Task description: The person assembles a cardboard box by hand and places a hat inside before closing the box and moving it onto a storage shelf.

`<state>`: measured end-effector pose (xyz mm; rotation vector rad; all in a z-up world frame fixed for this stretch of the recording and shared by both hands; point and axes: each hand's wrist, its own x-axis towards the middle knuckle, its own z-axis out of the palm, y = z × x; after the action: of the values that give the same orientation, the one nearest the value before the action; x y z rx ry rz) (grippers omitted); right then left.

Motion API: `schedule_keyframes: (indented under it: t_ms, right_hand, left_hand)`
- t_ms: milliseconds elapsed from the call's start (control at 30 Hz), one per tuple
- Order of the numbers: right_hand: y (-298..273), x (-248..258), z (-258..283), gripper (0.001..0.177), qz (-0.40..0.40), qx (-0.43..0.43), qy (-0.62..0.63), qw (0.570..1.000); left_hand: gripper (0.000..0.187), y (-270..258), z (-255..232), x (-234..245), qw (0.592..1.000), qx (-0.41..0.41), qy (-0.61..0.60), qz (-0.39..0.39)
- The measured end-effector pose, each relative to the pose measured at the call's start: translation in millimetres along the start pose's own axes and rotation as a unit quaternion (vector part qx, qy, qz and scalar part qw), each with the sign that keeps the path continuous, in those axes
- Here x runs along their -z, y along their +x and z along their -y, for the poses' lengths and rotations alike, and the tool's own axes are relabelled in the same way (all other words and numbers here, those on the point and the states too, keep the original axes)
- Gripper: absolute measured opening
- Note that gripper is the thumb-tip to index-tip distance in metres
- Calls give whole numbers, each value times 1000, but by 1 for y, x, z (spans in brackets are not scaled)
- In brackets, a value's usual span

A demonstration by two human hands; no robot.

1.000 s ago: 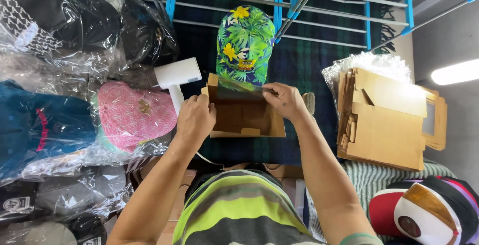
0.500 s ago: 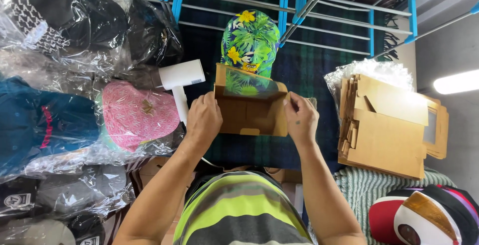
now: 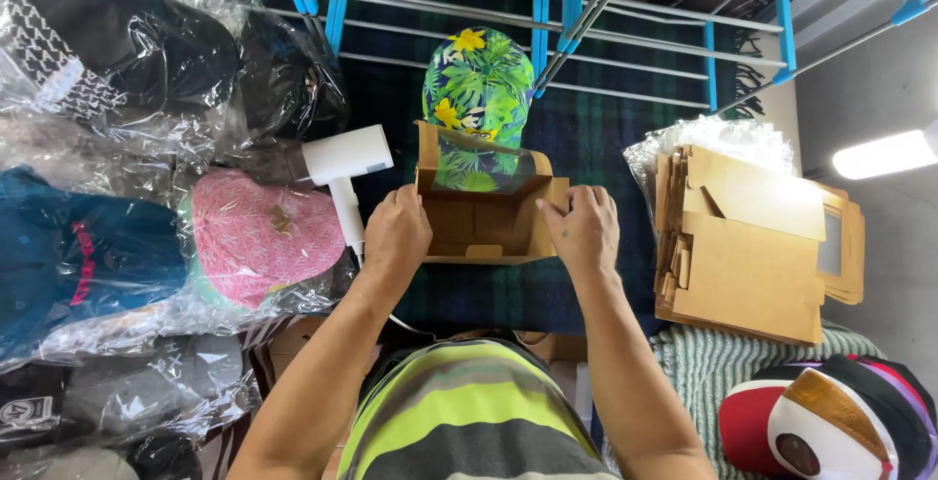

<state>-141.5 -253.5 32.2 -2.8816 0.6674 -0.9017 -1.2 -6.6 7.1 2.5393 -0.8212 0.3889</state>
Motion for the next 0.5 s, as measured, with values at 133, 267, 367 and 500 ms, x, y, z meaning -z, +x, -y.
schedule_keyframes:
  t_ms: [133,267,367,500]
  right_hand:
    - [4,-4,12,43,126,-98,-10,987]
    - [5,-23,7,34,127,-101,-29,986]
    - [1,-35,2,24,143,-131,26,981]
    - [-2,-27,-1,29,207,-191,108,953]
  left_hand:
    - [13,-2,0,0,1000,-3,-20,10]
    - [12,1,-1,7,1000,-2,0,15]
    - [13,0,1,3,1000,12,-3,23]
    - [18,1,-5,16,999,33,-20,33]
